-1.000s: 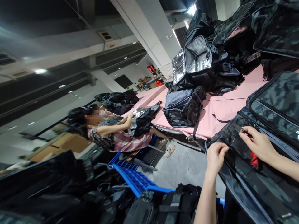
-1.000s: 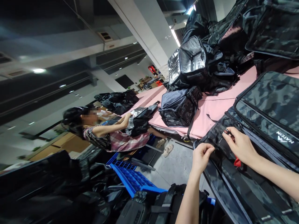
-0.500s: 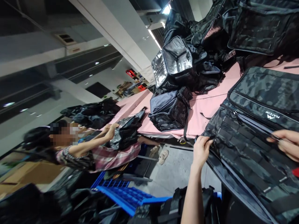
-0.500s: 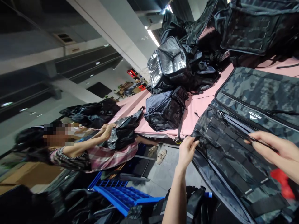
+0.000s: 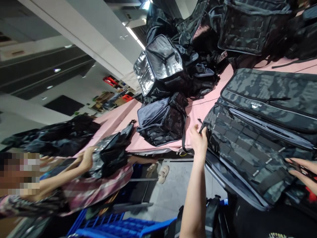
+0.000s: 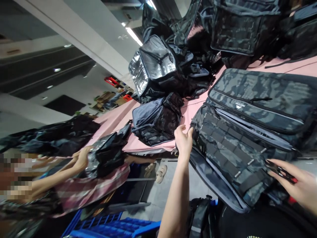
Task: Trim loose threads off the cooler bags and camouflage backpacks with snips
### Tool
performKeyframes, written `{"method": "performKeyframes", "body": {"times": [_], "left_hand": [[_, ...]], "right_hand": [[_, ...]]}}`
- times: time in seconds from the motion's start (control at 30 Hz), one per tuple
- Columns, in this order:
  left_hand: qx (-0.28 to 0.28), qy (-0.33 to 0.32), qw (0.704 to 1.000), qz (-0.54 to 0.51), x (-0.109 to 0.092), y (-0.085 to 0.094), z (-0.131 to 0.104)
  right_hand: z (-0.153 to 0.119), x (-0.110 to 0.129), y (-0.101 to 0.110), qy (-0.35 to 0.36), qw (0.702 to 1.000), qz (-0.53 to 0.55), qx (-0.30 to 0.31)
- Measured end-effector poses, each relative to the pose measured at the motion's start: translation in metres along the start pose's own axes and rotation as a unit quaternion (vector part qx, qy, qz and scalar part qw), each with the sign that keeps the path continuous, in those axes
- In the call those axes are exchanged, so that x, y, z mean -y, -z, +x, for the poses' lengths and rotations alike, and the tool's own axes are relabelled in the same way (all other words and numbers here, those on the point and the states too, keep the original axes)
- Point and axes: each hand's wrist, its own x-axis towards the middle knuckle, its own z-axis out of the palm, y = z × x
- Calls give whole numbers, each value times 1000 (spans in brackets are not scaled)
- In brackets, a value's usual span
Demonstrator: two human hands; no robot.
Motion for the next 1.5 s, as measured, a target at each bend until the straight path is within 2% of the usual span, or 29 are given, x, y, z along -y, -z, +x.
{"method": "performKeyframes", "body": {"times": [0.07,0.1,0.17,0.2,0.27,0.33,0.43,0.6,0.7,0.8,0.87,0.93,1.07,1.1,1.2,1.3,1.4,1.5], "left_hand": [[-9,-44,998,-50,-17,3,-25],[34,-74,993,-88,-26,4,-42],[197,-138,959,-148,-43,6,-77],[245,-162,944,-148,-49,6,-93],[253,-190,940,-127,-58,4,-117],[220,-194,949,-114,-60,1,-129],[203,-203,953,-99,-58,-4,-131],[226,-229,944,-76,-58,-6,-131],[205,-183,953,-128,-61,-5,-133],[180,-65,959,-211,-63,-3,-135],[176,14,950,-257,-62,-2,-135],[170,81,930,-314,-58,0,-134],[119,220,856,-452,-50,10,-133],[111,240,847,-462,-49,14,-133],[131,254,858,-426,-49,20,-137],[155,257,865,-402,-51,21,-141],[171,257,861,-404,-52,17,-143],[173,254,859,-409,-51,14,-144]], "right_hand": [[19,14,-6,6,999,33,7],[29,23,-10,4,998,55,8],[48,40,-20,0,996,93,6],[56,46,-25,5,994,106,8],[66,54,-34,23,993,115,10],[69,55,-41,44,993,106,9],[64,48,-47,60,994,86,10],[59,41,-48,54,995,79,19],[59,44,-48,56,995,78,23],[61,51,-48,60,994,91,16],[61,55,-48,61,992,106,19],[62,56,-49,57,991,116,27],[61,52,-48,14,994,111,12],[60,52,-48,-4,993,114,13],[55,58,-43,-59,989,135,33],[47,69,-34,-74,983,154,73],[36,81,-25,-40,979,163,112],[29,92,-21,41,982,137,123]]}}
